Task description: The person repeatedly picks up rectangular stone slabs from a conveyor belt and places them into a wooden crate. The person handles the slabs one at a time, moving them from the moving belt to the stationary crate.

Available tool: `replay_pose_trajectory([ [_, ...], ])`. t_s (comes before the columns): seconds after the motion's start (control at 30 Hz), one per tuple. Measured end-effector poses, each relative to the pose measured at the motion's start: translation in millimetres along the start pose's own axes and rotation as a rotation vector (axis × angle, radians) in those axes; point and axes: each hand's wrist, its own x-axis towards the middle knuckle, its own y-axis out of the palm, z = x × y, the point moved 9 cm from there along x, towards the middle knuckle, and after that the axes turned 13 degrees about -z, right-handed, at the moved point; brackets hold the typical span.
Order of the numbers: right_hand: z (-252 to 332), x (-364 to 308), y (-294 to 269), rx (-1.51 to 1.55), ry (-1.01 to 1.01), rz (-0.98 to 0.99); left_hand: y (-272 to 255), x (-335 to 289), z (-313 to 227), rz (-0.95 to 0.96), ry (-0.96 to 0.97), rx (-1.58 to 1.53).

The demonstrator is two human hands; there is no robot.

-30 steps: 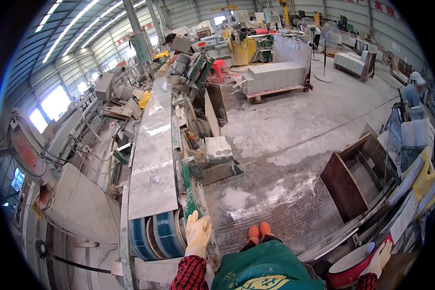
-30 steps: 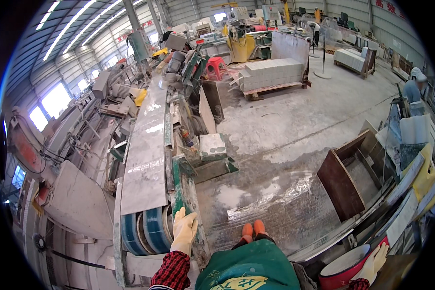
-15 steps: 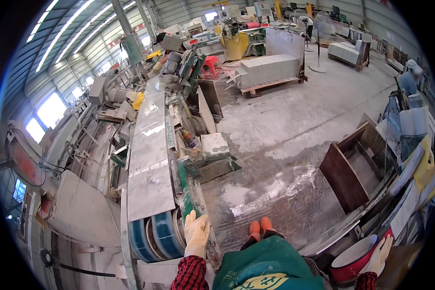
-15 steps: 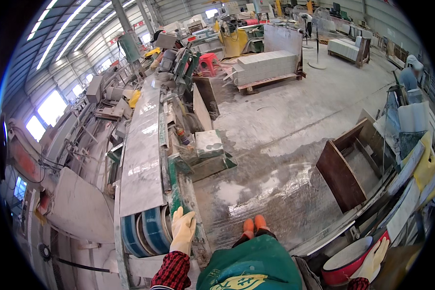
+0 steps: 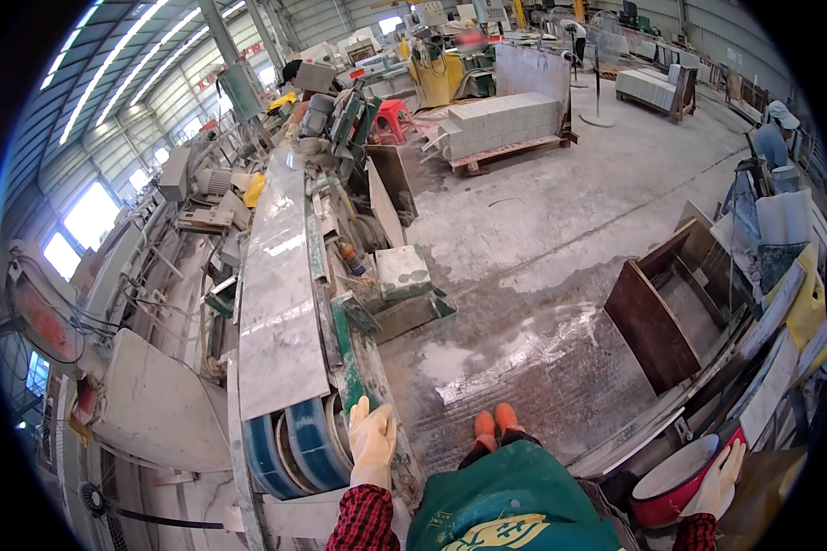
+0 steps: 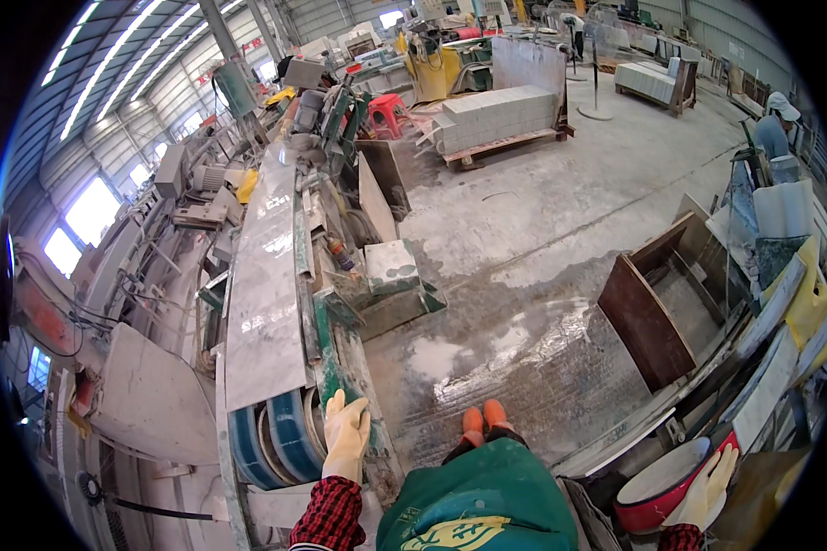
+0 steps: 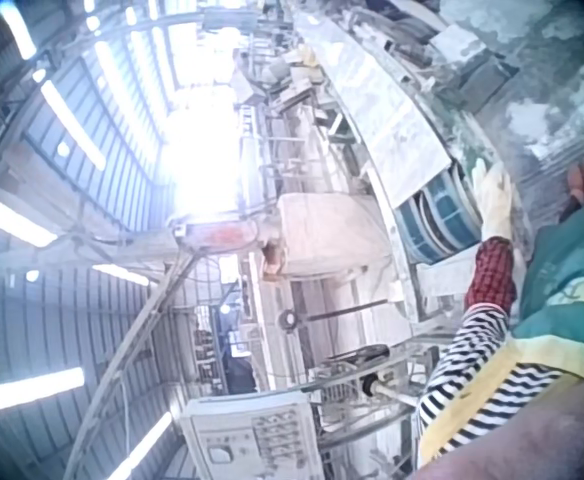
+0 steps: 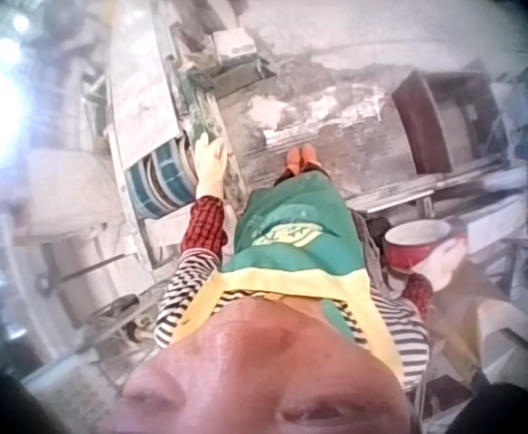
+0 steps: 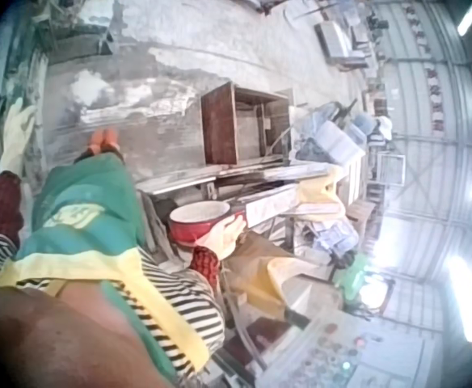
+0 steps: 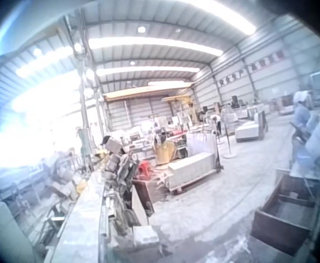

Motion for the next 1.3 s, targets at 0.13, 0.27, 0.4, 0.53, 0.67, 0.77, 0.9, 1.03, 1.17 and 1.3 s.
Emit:
replay_pose_trajectory([
  [0.13, 12.8, -5.8, -7.9, 0.058, 0.018, 0.009, -1.0, -2.1, 0.5, 0.0, 0.005, -0.003],
  [0.27, -9.4, -2.0, 9.4, -0.033, -0.06, -0.007, -5.1, -2.2, 0.2, -0.009, -0.017, 0.008],
  [0.4, -18.0, -6.2, 15.1, -0.067, -0.117, -0.037, -10.6, 0.5, -1.3, -0.01, -0.039, -0.001],
  [0.53, 12.1, -20.3, -18.9, -0.147, -0.075, 0.016, -2.2, 2.6, -3.8, 0.006, -0.055, 0.025],
  [0.67, 80.1, -36.6, -63.8, 0.098, -0.072, -0.108, -2.3, 16.7, -21.8, 0.092, -0.12, -0.055],
  [0.77, 93.3, -11.9, -43.7, -0.04, -0.294, -0.262, 14.1, 0.6, 32.3, 0.092, -0.206, -0.163],
  [0.9, 45.2, 45.8, -49.9, -0.137, -0.287, -0.23, 16.4, -2.2, 13.6, 0.043, -0.436, -0.508],
  [1.03, 26.1, 64.2, -49.2, -0.174, -0.125, -0.219, 20.3, -11.9, 20.6, 0.102, -0.451, -0.509],
  [1.17, 1.2, 83.0, -3.9, -0.117, 0.196, -0.107, 8.8, -0.7, -0.5, 0.077, -0.296, -0.388],
  [1.3, 28.2, 77.2, -6.1, -0.148, 0.232, -0.109, 21.3, -0.8, 24.6, 0.073, 0.075, 0.076],
])
